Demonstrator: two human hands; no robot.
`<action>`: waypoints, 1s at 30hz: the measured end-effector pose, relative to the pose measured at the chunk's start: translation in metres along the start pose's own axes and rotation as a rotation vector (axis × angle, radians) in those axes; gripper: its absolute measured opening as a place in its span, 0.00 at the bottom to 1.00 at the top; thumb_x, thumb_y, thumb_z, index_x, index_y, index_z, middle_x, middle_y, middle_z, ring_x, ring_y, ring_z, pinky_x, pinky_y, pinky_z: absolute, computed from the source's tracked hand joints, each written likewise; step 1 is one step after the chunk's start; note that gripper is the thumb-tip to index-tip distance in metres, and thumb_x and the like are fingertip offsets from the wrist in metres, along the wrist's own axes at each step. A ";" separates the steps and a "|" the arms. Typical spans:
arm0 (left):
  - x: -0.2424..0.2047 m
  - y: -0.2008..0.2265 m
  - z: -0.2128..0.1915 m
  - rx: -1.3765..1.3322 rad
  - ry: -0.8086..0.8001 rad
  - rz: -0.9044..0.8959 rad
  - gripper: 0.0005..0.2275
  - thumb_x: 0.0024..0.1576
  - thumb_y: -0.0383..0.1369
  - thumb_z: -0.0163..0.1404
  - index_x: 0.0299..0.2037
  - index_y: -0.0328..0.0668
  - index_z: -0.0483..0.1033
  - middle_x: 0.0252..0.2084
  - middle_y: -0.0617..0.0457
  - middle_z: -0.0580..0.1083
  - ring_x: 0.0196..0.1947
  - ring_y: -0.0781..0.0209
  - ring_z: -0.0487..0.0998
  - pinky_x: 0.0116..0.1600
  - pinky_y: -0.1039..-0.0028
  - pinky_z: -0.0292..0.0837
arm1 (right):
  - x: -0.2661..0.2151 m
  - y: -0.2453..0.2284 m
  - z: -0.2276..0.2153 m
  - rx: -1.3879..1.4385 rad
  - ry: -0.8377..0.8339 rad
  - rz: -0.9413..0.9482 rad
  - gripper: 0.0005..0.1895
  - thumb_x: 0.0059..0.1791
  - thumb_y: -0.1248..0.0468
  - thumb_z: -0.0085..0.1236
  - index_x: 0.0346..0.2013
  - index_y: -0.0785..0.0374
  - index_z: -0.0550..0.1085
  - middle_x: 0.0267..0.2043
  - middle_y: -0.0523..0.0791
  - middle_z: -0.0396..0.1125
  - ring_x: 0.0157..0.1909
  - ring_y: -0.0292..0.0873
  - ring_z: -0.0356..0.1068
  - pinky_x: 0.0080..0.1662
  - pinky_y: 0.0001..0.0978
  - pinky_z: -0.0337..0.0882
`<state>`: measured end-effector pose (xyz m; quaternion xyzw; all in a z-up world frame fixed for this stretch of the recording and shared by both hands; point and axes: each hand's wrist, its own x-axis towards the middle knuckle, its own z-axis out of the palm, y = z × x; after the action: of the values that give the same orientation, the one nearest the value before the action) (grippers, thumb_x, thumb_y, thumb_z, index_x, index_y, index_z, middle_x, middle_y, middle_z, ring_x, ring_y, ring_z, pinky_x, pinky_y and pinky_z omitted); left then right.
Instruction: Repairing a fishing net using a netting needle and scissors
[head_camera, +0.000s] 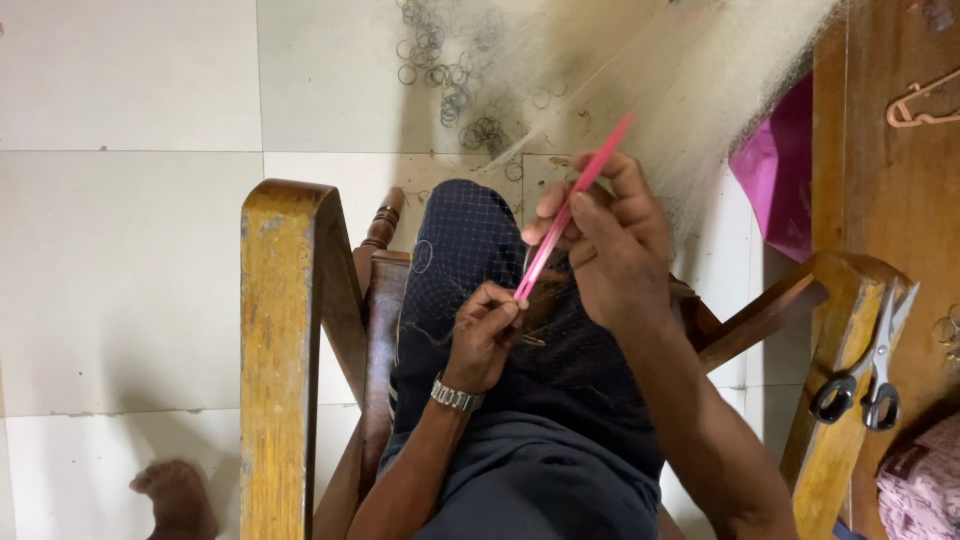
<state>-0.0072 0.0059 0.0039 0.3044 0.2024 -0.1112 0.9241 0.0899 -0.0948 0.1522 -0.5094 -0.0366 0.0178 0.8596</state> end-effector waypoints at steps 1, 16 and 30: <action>-0.001 0.005 0.005 0.009 0.001 -0.009 0.02 0.49 0.23 0.48 0.28 0.37 0.67 0.27 0.44 0.71 0.20 0.67 0.64 0.18 0.86 0.54 | 0.002 -0.003 0.004 0.032 0.001 0.066 0.10 0.50 0.71 0.41 0.46 0.65 0.59 0.31 0.54 0.65 0.31 0.46 0.73 0.36 0.36 0.77; 0.002 0.003 0.015 0.005 0.073 -0.144 0.02 0.50 0.25 0.48 0.29 0.41 0.68 0.31 0.48 0.73 0.20 0.68 0.68 0.15 0.89 0.53 | -0.051 0.034 -0.072 -1.505 -0.361 0.019 0.15 0.42 0.60 0.54 0.43 0.54 0.70 0.42 0.47 0.63 0.34 0.55 0.70 0.32 0.45 0.72; 0.012 -0.012 0.036 0.095 0.200 -0.104 0.04 0.49 0.23 0.47 0.27 0.42 0.66 0.33 0.48 0.73 0.17 0.72 0.68 0.14 0.92 0.50 | -0.091 0.073 -0.112 -1.268 -0.043 -0.230 0.05 0.47 0.59 0.51 0.29 0.52 0.75 0.34 0.41 0.66 0.33 0.44 0.70 0.33 0.31 0.72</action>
<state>0.0101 -0.0262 0.0187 0.3465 0.3034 -0.1375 0.8769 0.0087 -0.1637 0.0300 -0.9108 -0.1117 -0.0894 0.3872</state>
